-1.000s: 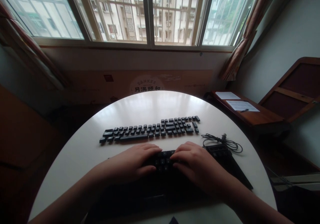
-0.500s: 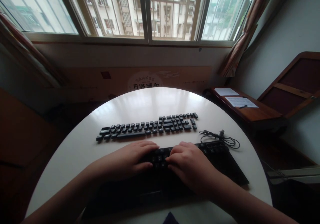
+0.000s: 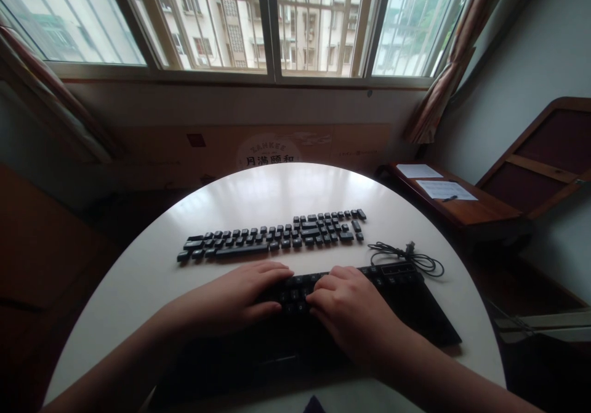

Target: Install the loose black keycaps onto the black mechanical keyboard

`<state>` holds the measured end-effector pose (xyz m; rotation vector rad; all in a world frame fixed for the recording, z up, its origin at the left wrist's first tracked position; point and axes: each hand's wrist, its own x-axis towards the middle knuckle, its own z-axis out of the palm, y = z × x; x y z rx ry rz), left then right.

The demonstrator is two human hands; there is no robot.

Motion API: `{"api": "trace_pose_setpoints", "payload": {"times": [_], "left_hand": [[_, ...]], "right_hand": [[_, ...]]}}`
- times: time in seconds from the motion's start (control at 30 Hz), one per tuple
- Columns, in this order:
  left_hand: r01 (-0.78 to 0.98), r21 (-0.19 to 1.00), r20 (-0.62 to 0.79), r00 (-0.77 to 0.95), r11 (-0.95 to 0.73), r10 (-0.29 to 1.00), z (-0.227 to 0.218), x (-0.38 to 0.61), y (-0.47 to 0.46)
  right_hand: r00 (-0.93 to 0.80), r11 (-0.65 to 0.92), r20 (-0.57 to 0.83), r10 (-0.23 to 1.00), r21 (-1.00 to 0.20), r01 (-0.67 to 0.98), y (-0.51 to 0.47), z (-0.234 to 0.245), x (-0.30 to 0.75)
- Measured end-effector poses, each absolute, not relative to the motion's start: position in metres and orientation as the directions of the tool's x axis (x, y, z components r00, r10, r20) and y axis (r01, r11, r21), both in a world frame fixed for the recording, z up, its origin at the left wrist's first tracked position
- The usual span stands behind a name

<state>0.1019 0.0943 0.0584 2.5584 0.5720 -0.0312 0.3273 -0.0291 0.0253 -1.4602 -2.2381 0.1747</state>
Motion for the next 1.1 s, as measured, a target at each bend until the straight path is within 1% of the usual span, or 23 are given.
{"api": "trace_pose_setpoints", "payload": {"times": [0.4, 0.47, 0.6, 0.67, 0.9, 1.1], "left_hand": [[0.418, 0.473, -0.137, 0.905, -0.776, 0.403, 0.056, 0.101, 0.095], [0.416, 0.471, -0.144, 0.906, -0.777, 0.398, 0.057, 0.101, 0.094], [0.422, 0.462, -0.152, 0.904, -0.780, 0.399, 0.058, 0.102, 0.094], [0.421, 0.457, -0.147, 0.905, -0.784, 0.400, 0.057, 0.102, 0.095], [0.405, 0.453, -0.132, 0.911, -0.794, 0.390, 0.049, 0.102, 0.097], [0.406, 0.454, -0.129, 0.911, -0.793, 0.393, 0.050, 0.102, 0.097]], "right_hand": [[-0.312, 0.403, 0.297, 0.902, -0.322, 0.857, -0.032, 0.025, 0.328], [-0.310, 0.400, 0.285, 0.907, -0.352, 0.846, -0.030, 0.026, 0.331], [-0.288, 0.369, 0.237, 0.928, -0.468, 0.803, -0.026, 0.033, 0.342], [-0.267, 0.350, 0.233, 0.935, -0.490, 0.798, -0.025, 0.036, 0.349], [-0.278, 0.359, 0.232, 0.932, -0.495, 0.792, -0.024, 0.037, 0.350], [-0.318, 0.395, 0.243, 0.916, -0.418, 0.818, -0.024, 0.030, 0.340]]}}
